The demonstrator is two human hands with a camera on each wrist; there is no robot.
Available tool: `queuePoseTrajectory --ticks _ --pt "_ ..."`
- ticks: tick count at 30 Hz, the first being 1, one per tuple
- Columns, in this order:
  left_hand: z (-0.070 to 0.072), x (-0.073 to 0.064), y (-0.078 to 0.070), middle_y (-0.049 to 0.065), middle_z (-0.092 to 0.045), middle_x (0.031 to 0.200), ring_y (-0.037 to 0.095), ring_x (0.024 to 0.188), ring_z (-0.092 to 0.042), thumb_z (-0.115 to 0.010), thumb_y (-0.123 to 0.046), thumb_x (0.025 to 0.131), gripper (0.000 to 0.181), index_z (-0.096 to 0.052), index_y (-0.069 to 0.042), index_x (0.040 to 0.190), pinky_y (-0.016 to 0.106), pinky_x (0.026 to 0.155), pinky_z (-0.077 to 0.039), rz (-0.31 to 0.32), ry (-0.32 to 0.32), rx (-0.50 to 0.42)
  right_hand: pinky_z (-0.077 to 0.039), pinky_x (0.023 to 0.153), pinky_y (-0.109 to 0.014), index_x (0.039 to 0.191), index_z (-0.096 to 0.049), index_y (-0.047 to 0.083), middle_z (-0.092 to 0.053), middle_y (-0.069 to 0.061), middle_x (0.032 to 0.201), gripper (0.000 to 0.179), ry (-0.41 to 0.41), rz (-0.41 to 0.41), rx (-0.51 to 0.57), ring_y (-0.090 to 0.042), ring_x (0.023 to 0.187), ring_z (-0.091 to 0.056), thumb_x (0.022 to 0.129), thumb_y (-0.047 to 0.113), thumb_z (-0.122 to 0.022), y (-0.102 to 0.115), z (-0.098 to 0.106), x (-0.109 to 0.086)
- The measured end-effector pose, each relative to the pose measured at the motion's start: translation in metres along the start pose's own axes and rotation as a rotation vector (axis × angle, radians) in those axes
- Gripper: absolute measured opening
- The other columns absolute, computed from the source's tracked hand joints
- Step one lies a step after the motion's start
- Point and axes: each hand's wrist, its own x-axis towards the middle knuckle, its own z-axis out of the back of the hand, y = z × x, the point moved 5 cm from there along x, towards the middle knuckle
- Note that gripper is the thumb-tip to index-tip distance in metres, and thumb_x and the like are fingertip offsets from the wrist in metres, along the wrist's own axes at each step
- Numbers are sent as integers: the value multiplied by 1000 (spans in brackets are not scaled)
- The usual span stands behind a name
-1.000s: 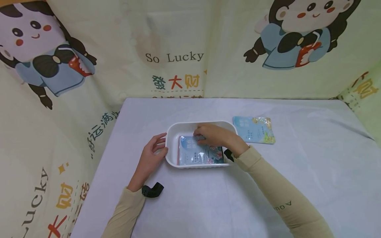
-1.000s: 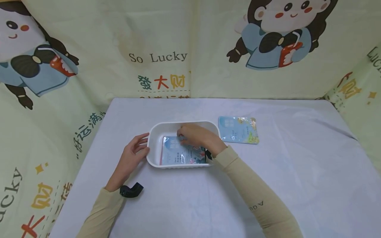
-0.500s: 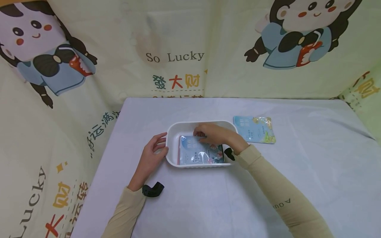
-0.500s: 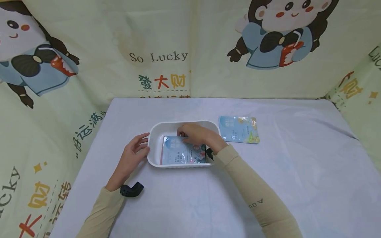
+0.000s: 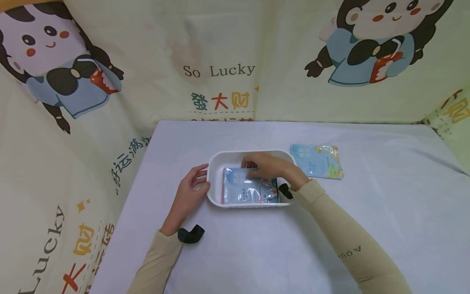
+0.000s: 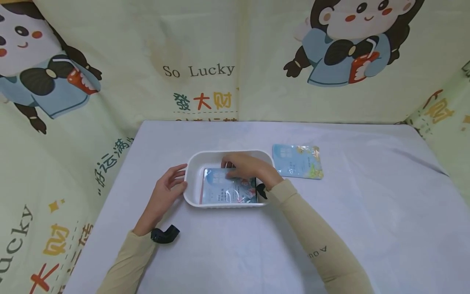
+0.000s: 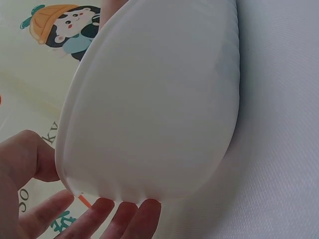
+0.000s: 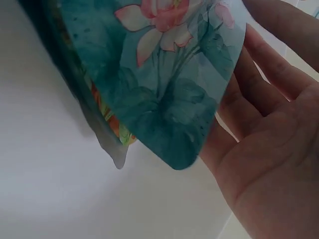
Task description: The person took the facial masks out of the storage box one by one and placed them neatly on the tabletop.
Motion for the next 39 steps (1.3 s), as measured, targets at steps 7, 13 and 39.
queuePoseTrajectory --ticks 7,13,39 --pt "2 -2 -3 10 -60 134 25 120 -61 -63 -10 93 51 -50 -20 142 43 99 -53 -22 10 -6 -51 90 -36 110 -65 7 -65 -4 106 17 2 37 -5 -19 98 -58 93 9 -68 1 0 1" --pt "2 -2 -2 9 -60 134 25 120 -62 -63 -11 93 51 -51 -20 142 44 100 -52 -21 9 -9 -51 90 -36 108 -64 9 -65 -5 106 15 -11 43 -7 -20 97 -57 94 9 -67 0 0 2" --pt "0 0 0 8 -59 134 24 121 -61 -63 -14 94 51 -51 -23 142 44 101 -51 3 4 -5 -50 59 -27 119 -64 16 -64 -3 103 21 1 39 52 -15 69 -59 99 10 -58 3 4 -6"
